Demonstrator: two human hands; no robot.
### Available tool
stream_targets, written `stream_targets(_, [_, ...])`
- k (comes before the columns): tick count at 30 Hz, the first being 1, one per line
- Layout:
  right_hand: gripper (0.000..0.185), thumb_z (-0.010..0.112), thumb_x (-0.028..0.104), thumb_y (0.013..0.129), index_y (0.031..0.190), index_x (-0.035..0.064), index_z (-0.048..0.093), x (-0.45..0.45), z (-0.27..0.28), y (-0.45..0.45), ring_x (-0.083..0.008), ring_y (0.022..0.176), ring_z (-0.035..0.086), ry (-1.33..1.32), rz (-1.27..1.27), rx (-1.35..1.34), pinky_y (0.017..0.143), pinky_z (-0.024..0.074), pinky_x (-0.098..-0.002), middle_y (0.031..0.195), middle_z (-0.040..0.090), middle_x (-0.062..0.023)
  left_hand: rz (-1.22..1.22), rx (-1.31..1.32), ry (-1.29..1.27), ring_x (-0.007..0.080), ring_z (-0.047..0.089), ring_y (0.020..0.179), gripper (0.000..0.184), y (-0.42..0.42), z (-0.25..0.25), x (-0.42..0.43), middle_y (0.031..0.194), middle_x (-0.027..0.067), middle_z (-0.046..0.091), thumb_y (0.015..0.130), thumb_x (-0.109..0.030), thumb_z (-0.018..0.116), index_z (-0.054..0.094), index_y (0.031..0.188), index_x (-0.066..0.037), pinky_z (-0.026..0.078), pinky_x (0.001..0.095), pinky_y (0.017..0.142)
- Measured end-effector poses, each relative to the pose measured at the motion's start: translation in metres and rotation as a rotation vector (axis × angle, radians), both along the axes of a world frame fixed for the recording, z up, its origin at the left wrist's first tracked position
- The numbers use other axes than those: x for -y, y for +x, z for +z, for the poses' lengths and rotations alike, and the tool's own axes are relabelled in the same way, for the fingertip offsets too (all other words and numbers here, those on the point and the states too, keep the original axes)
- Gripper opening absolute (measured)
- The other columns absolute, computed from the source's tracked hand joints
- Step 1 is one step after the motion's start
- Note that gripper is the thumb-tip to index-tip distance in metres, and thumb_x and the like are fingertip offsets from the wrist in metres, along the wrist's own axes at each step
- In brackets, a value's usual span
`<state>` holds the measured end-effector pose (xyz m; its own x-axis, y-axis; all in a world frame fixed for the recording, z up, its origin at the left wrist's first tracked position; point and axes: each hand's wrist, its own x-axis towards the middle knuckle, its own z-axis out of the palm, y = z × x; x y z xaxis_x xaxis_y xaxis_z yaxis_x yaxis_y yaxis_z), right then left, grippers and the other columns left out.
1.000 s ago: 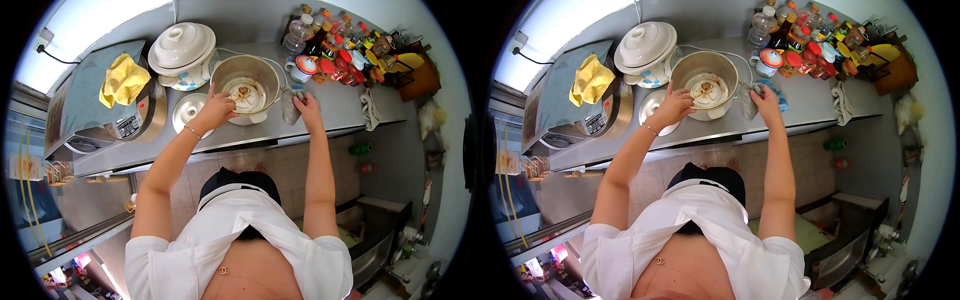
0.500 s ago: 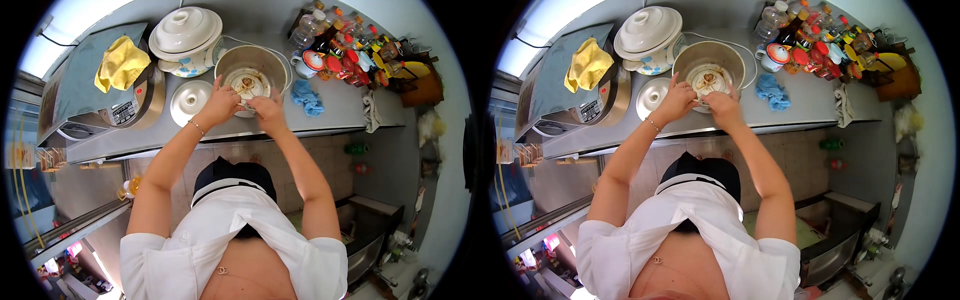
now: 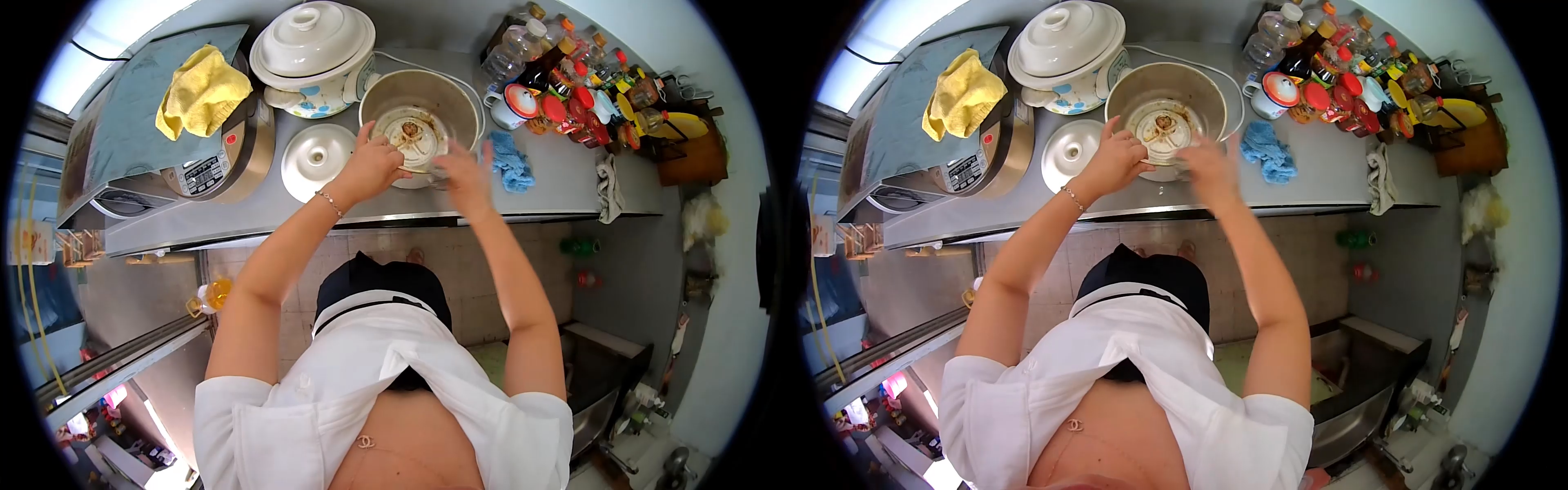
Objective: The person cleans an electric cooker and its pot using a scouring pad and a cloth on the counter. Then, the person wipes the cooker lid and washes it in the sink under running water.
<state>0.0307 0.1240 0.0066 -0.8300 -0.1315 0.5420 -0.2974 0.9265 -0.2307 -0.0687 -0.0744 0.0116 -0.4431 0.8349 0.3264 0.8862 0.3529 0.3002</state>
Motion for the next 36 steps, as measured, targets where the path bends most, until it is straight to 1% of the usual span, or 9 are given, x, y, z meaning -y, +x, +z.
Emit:
stream_targets(4, [0.035,0.055,-0.004,0.067,0.092,0.0204,0.057,-0.029,0.004,-0.002,-0.0171,0.111,0.051,0.003,-0.142,-0.007,0.102,0.0112,-0.0569,0.096,0.060,0.0053,-0.002,0.016,0.033,0.0213,0.053,0.081,0.022,0.000,0.001,-0.005,0.068,0.0025,0.056,0.071,-0.029,0.066,0.055,0.066,-0.010,0.020,0.0509,0.101])
stream_targets(11, [0.036,0.057,-0.001,0.066,0.094,0.0214,0.057,-0.003,-0.011,-0.001,-0.0172,0.111,0.051,-0.005,0.049,-0.092,0.102,0.0131,-0.0549,0.098,0.060,0.0064,-0.039,0.034,0.046,0.0214,0.052,0.079,0.021,-0.002,0.005,-0.004,0.066,0.0024,0.055,0.073,-0.026,0.065,0.056,0.066,-0.009,0.021,0.0503,0.099])
stream_targets(14, [0.034,0.056,0.000,0.071,0.098,0.0205,0.057,-0.048,-0.009,-0.005,-0.0183,0.113,0.049,0.022,-0.114,-0.115,0.103,0.0125,-0.0528,0.100,0.060,0.0043,-0.068,0.040,0.027,0.0222,0.052,0.080,0.021,-0.003,0.006,-0.007,0.067,0.0032,0.056,0.075,-0.027,0.063,0.057,0.067,-0.009,0.021,0.0511,0.099])
stream_targets(17, [0.024,0.054,0.005,0.080,0.103,0.0131,0.055,-0.075,-0.018,-0.009,-0.0192,0.108,0.051,-0.345,-0.301,-0.142,0.100,0.0234,-0.0436,0.100,0.060,-0.0023,-0.079,0.018,-0.019,0.0231,0.054,0.082,0.023,-0.004,0.011,-0.006,0.068,0.0044,0.058,0.078,-0.029,0.061,0.057,0.067,-0.009,0.022,0.0522,0.098])
stream_targets(20, [0.022,0.052,0.017,0.088,0.105,0.0037,0.052,-0.083,-0.036,0.003,-0.0182,0.101,0.050,-1.316,-0.401,-0.132,0.092,0.0338,-0.0325,0.098,0.058,-0.0077,-0.079,-0.033,-0.087,0.0228,0.055,0.083,0.021,0.003,0.015,-0.009,0.070,0.0047,0.059,0.081,-0.028,0.057,0.059,0.072,-0.009,0.024,0.0497,0.099])
stream_targets(23, [0.036,0.054,0.027,0.087,0.105,-0.0033,0.049,-0.078,-0.074,0.000,-0.0170,0.094,0.048,-1.504,-0.565,-0.128,0.082,0.0392,-0.0282,0.096,0.056,-0.0097,-0.096,-0.066,-0.180,0.0224,0.058,0.080,0.019,0.016,0.021,-0.022,0.072,0.0055,0.061,0.084,-0.028,0.054,0.061,0.082,-0.010,0.028,0.0461,0.097])
stream_targets(27, [0.032,0.059,0.024,0.081,0.100,-0.0007,0.053,-0.061,-0.058,-0.001,-0.0243,0.091,0.051,-1.321,-0.450,0.068,0.081,0.0401,-0.0331,0.097,0.054,-0.0143,-0.121,0.010,-0.207,0.0254,0.059,0.071,0.022,0.035,0.026,-0.053,0.070,0.0082,0.062,0.086,-0.029,0.050,0.059,0.093,-0.011,0.040,0.0419,0.084])
stream_targets(29, [0.025,0.058,0.015,0.078,0.097,0.0000,0.056,-0.033,-0.047,0.009,-0.0312,0.090,0.050,-0.737,-0.529,0.019,0.083,0.0397,-0.0366,0.097,0.052,-0.0174,-0.077,0.063,-0.248,0.0283,0.059,0.065,0.023,0.038,0.028,-0.063,0.067,0.0104,0.061,0.086,-0.031,0.048,0.059,0.093,-0.012,0.044,0.0415,0.073])
stream_targets(36, [0.024,0.054,0.002,0.076,0.099,-0.0003,0.057,0.032,-0.024,0.041,-0.0361,0.094,0.048,-0.542,-0.599,-0.089,0.082,0.0396,-0.0410,0.102,0.049,-0.0191,-0.031,0.101,-0.259,0.0331,0.057,0.059,0.025,0.039,0.021,-0.069,0.062,0.0138,0.059,0.086,-0.034,0.047,0.059,0.086,-0.012,0.044,0.0438,0.053])
